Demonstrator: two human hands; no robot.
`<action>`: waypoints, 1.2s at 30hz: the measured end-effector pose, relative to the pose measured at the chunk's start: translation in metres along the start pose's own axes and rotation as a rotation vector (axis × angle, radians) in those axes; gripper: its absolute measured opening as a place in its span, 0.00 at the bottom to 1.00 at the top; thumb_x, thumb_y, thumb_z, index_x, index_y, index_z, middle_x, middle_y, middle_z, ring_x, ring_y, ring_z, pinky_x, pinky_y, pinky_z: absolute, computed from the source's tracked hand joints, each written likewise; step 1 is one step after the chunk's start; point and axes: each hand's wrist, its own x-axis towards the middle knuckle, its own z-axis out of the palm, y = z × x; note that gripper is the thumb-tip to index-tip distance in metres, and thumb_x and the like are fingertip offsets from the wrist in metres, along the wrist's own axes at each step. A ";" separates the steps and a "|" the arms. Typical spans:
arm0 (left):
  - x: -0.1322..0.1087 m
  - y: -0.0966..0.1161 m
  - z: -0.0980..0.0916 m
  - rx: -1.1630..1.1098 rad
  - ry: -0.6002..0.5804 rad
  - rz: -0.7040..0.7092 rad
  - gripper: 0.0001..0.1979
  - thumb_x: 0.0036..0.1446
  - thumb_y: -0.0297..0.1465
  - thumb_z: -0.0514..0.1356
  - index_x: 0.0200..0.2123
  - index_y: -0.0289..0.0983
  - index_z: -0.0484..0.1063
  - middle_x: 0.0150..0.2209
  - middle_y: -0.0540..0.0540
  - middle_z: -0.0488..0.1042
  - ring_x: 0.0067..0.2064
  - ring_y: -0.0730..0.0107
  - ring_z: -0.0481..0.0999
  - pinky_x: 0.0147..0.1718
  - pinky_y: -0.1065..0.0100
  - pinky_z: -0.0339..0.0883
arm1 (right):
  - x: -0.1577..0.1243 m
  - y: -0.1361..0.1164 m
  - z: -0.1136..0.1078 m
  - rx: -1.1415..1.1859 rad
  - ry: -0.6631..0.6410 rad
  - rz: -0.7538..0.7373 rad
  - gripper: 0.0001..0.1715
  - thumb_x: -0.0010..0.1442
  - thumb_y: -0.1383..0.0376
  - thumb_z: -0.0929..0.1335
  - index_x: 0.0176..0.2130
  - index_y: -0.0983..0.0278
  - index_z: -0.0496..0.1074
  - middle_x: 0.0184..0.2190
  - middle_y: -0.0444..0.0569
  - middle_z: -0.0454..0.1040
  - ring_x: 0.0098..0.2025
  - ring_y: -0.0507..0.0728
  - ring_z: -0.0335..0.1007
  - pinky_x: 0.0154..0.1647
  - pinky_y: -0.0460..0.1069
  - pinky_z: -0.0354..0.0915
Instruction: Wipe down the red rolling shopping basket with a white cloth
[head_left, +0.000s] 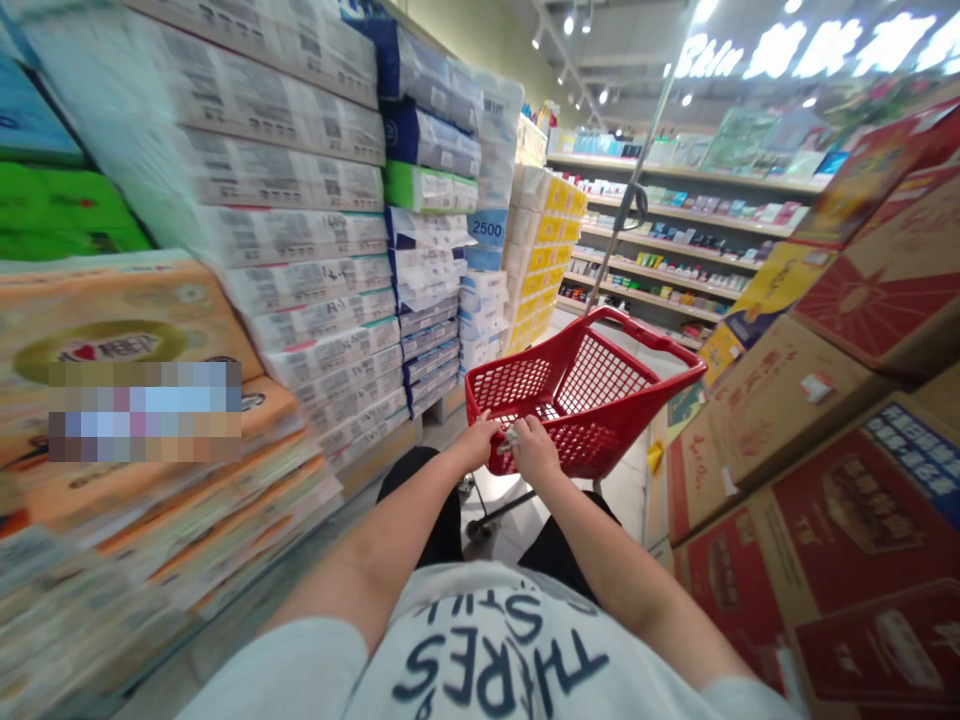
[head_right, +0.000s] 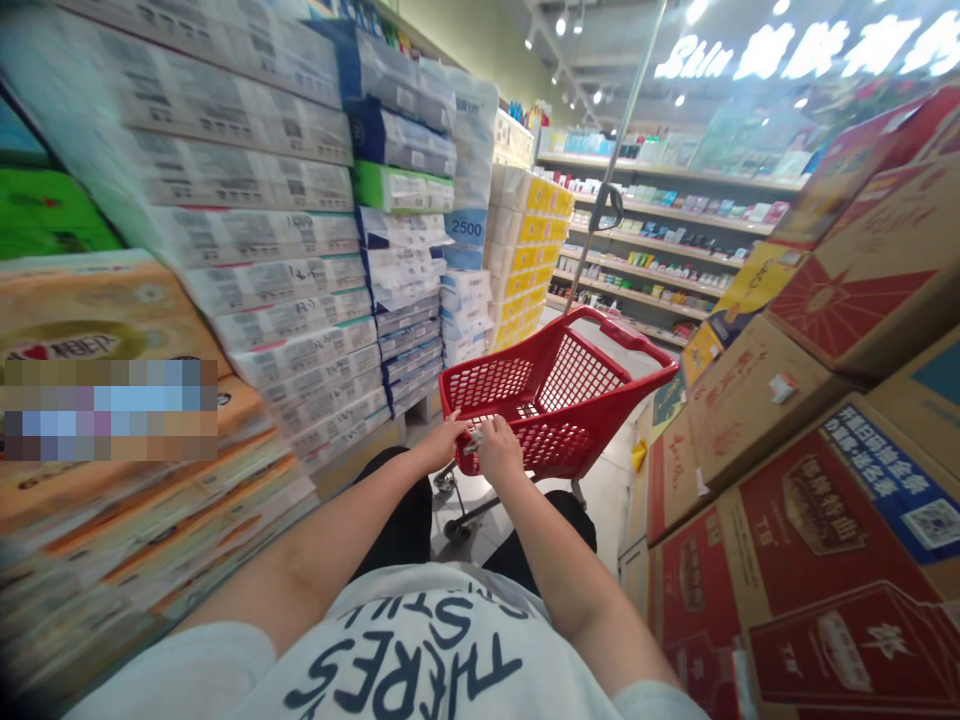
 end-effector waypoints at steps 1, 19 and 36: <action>0.001 0.001 0.000 -0.002 0.000 0.005 0.16 0.52 0.17 0.50 0.40 0.33 0.73 0.55 0.41 0.70 0.69 0.57 0.48 0.66 0.57 0.53 | 0.000 0.002 0.000 0.008 0.004 -0.008 0.13 0.57 0.72 0.65 0.44 0.63 0.66 0.47 0.52 0.65 0.47 0.57 0.61 0.47 0.49 0.62; 0.016 0.007 0.000 -0.019 0.012 0.007 0.24 0.50 0.16 0.49 0.49 0.34 0.71 0.58 0.41 0.67 0.69 0.60 0.48 0.67 0.57 0.50 | -0.002 0.017 0.007 0.126 0.017 -0.041 0.19 0.54 0.75 0.65 0.46 0.63 0.67 0.49 0.52 0.65 0.50 0.57 0.64 0.51 0.49 0.63; 0.020 -0.008 0.008 0.062 -0.012 0.028 0.24 0.56 0.19 0.50 0.56 0.32 0.67 0.67 0.41 0.53 0.70 0.57 0.43 0.68 0.53 0.47 | 0.003 0.016 0.005 0.021 0.061 -0.321 0.24 0.56 0.75 0.66 0.51 0.64 0.71 0.53 0.55 0.68 0.51 0.61 0.63 0.55 0.55 0.64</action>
